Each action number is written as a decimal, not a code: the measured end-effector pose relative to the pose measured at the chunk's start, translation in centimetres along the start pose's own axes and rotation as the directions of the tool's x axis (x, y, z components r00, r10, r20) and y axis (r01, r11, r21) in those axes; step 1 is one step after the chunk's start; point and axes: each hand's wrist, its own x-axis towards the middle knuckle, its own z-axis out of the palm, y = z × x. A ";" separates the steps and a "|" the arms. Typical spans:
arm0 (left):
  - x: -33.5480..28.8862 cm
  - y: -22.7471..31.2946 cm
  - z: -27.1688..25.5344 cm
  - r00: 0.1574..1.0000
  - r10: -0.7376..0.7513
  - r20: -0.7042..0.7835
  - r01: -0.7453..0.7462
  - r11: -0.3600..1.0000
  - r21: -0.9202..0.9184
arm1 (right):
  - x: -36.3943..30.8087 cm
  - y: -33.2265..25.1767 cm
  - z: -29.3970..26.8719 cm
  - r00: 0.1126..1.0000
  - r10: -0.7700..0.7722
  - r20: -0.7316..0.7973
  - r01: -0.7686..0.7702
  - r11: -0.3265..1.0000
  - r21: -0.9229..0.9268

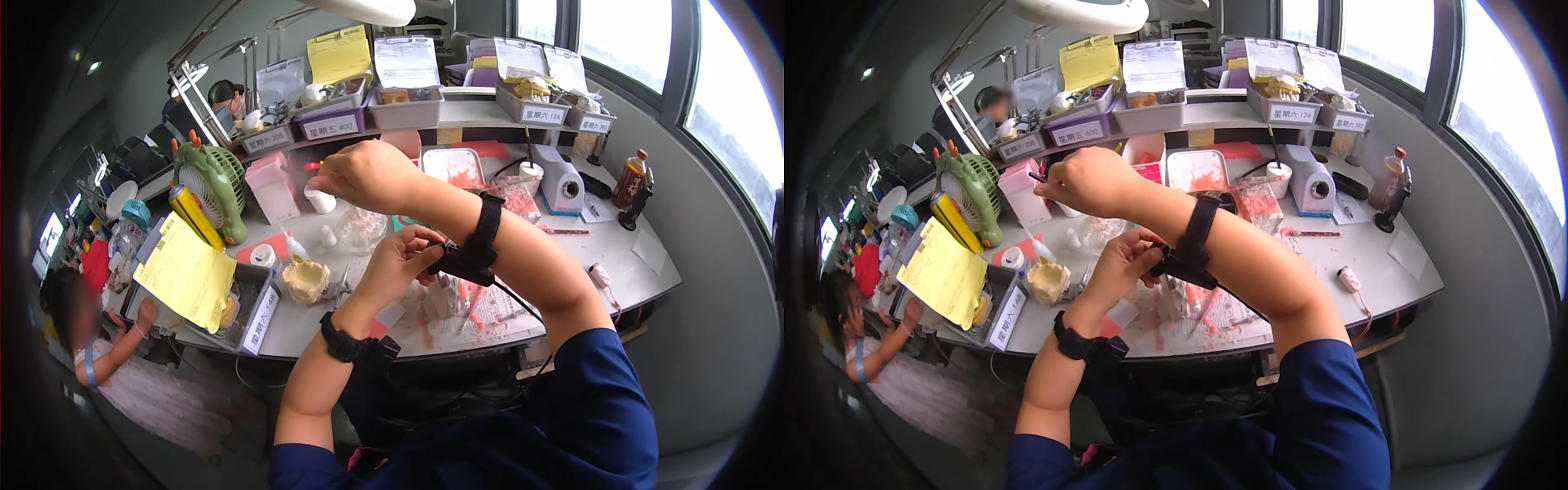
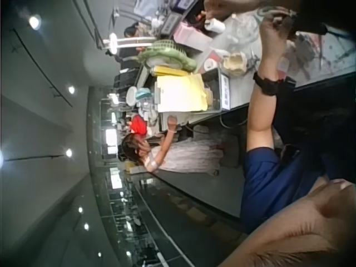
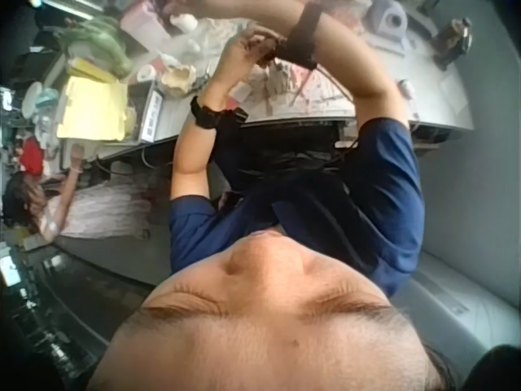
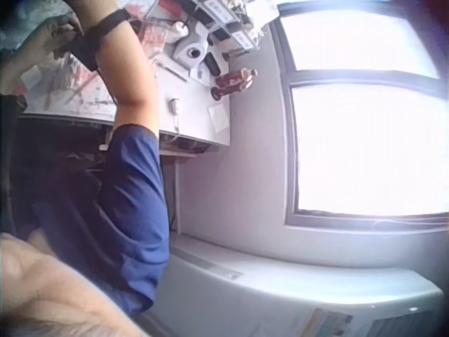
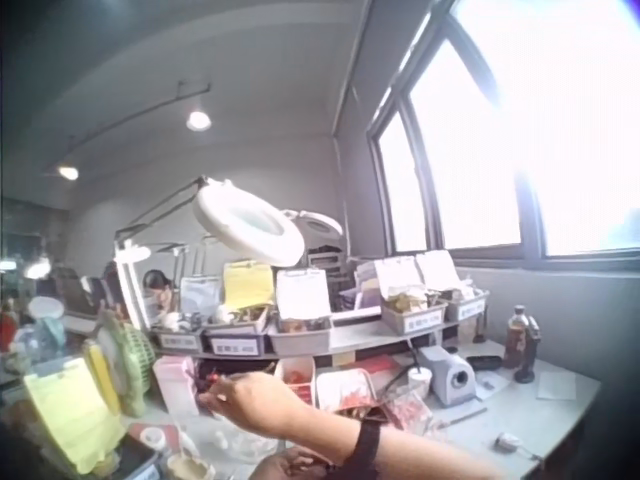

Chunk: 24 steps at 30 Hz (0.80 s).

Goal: The person applies pink wax to a dental cast using a metal spatula. They repeatedly scoop material from a container and smooth it onto the cast held in a metal clamp.

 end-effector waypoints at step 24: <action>-0.1 0.5 0.5 0.976 0.200 0.091 -0.201 0.980 -0.003 | 0.0 1.0 -3.6 0.989 0.108 -0.098 -0.106 0.994 0.025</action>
